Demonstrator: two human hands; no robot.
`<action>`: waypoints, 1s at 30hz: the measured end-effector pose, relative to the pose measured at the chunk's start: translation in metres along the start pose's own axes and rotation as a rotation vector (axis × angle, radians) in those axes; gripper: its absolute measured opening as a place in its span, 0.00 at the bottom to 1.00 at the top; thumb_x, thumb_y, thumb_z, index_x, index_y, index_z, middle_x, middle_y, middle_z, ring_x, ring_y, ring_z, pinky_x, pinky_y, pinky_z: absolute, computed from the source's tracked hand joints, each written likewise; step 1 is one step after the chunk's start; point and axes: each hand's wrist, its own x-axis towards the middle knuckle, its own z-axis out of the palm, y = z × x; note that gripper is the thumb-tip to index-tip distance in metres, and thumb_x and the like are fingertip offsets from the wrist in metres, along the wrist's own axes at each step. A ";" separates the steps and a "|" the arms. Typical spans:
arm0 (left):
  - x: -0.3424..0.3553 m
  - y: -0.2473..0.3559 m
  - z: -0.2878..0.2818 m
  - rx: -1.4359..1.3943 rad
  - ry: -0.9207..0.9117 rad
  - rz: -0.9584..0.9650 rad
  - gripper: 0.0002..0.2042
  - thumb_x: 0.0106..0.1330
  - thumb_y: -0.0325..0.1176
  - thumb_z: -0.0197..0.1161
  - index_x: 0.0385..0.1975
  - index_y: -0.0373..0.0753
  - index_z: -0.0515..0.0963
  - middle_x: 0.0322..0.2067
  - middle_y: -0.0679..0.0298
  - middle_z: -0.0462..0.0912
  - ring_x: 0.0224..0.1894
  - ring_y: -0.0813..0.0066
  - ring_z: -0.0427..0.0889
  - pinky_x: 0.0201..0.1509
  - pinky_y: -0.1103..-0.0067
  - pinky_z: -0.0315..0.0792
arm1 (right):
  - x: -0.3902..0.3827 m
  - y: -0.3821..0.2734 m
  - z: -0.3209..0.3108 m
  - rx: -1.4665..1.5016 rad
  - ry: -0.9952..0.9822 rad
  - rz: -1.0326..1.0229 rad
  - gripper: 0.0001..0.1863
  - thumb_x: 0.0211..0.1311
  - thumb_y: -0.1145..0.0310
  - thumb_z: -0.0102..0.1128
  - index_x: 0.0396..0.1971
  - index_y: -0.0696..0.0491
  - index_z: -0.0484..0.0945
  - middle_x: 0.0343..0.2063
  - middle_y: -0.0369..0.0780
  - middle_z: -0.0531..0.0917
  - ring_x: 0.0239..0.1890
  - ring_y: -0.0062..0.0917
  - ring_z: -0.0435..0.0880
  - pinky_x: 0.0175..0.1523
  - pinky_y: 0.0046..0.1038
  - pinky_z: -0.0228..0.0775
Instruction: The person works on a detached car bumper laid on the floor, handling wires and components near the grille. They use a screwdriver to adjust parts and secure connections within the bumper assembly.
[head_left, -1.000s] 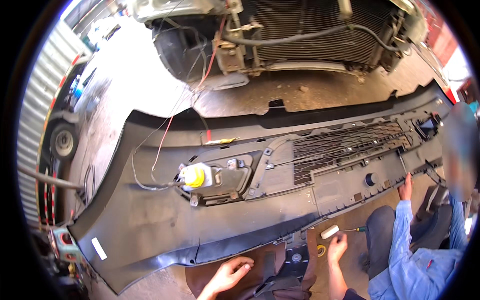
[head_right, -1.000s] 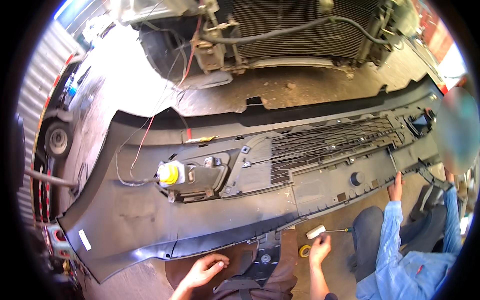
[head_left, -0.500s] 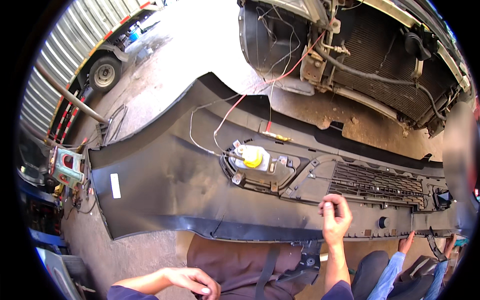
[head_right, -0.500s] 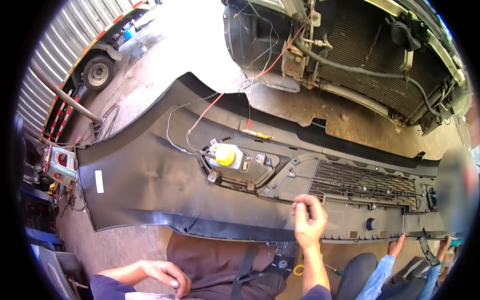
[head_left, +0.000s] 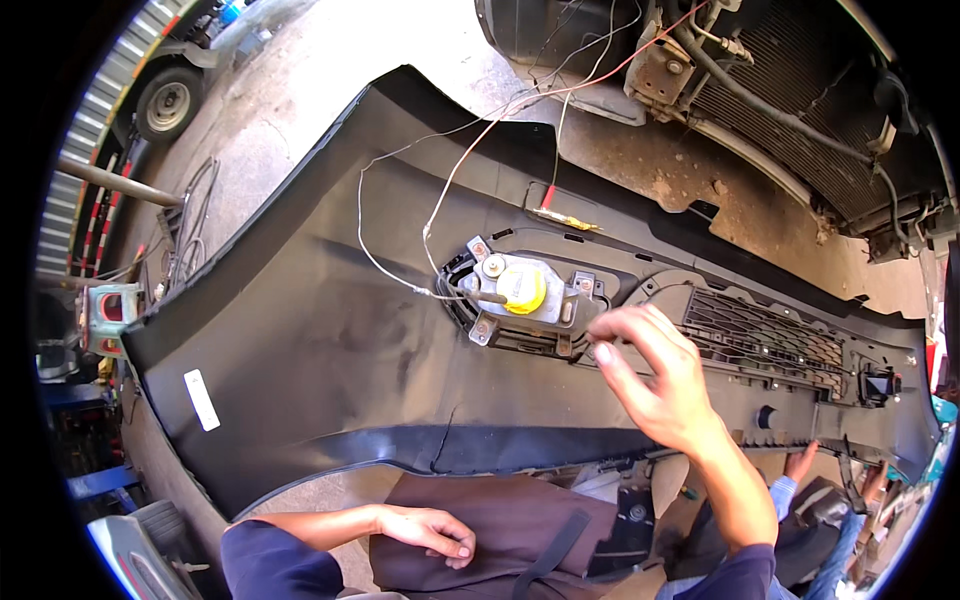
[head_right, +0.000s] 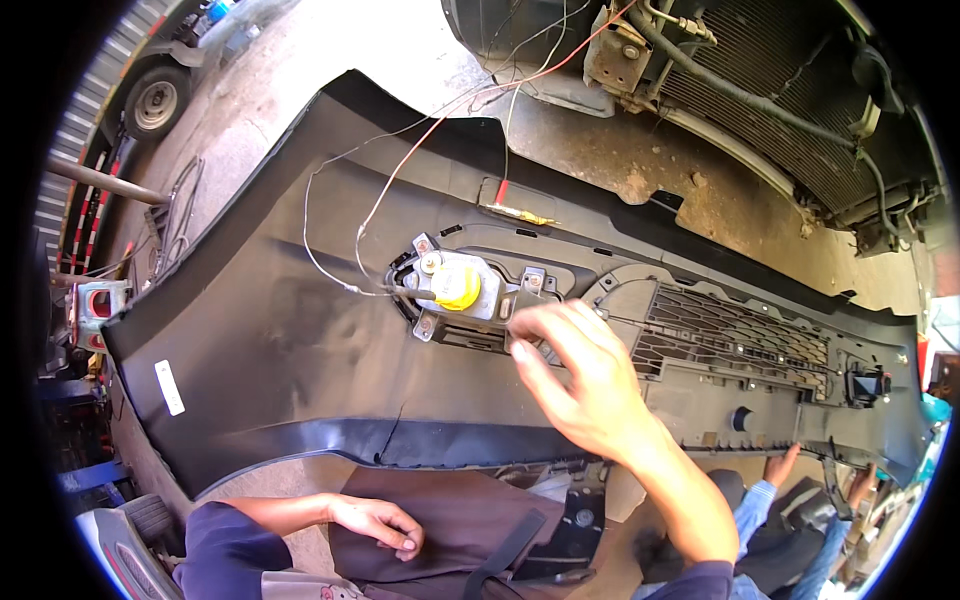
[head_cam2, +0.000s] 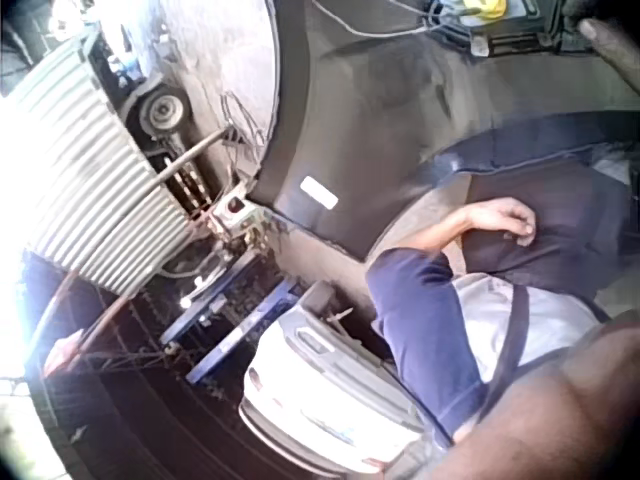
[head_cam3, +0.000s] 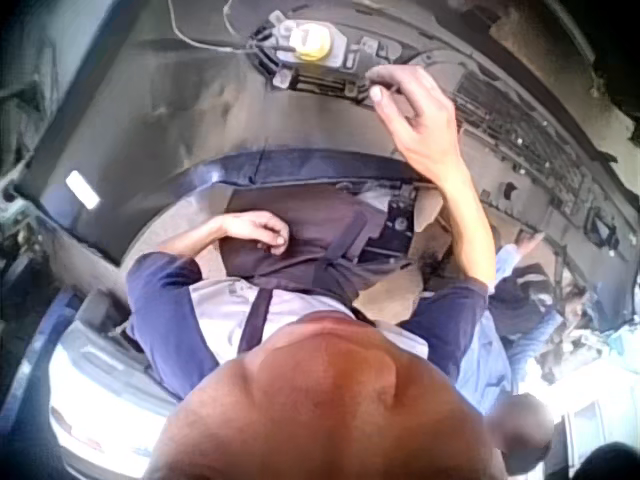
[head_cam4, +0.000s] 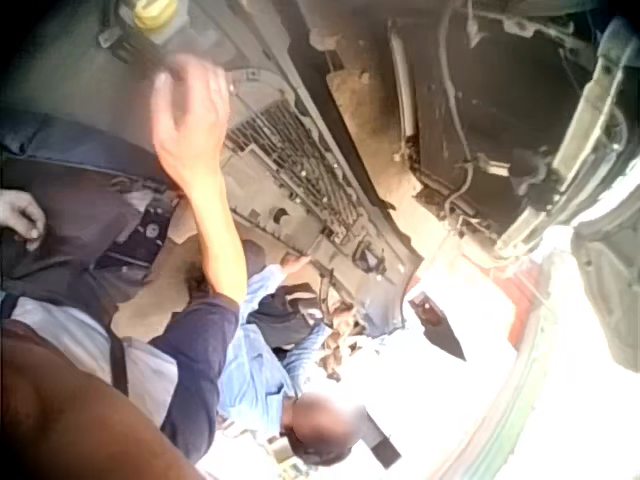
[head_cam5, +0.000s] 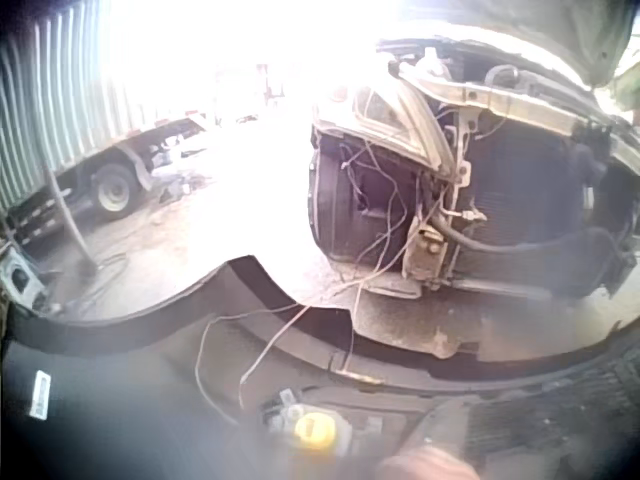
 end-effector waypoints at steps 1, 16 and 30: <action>-0.008 0.010 0.008 -0.027 0.010 -0.026 0.13 0.73 0.39 0.49 0.35 0.37 0.76 0.32 0.72 0.76 0.33 0.87 0.69 0.35 0.86 0.64 | 0.009 -0.004 0.001 -0.004 -0.027 0.017 0.09 0.56 0.74 0.60 0.37 0.58 0.76 0.32 0.42 0.79 0.37 0.34 0.77 0.43 0.31 0.69; -0.042 0.003 0.150 -0.980 -0.082 0.261 0.15 0.69 0.44 0.49 0.31 0.37 0.71 0.32 0.58 0.70 0.34 0.68 0.68 0.36 0.77 0.62 | 0.129 -0.075 0.103 0.209 -0.125 0.561 0.20 0.51 0.62 0.65 0.40 0.60 0.75 0.28 0.44 0.84 0.36 0.36 0.84 0.45 0.35 0.72; -0.036 0.182 0.148 -0.440 1.084 0.638 0.12 0.66 0.41 0.58 0.31 0.36 0.75 0.29 0.57 0.81 0.29 0.72 0.78 0.35 0.77 0.71 | 0.092 -0.086 0.073 0.966 0.148 0.618 0.09 0.57 0.80 0.58 0.39 0.62 0.77 0.32 0.40 0.84 0.37 0.21 0.83 0.44 0.21 0.74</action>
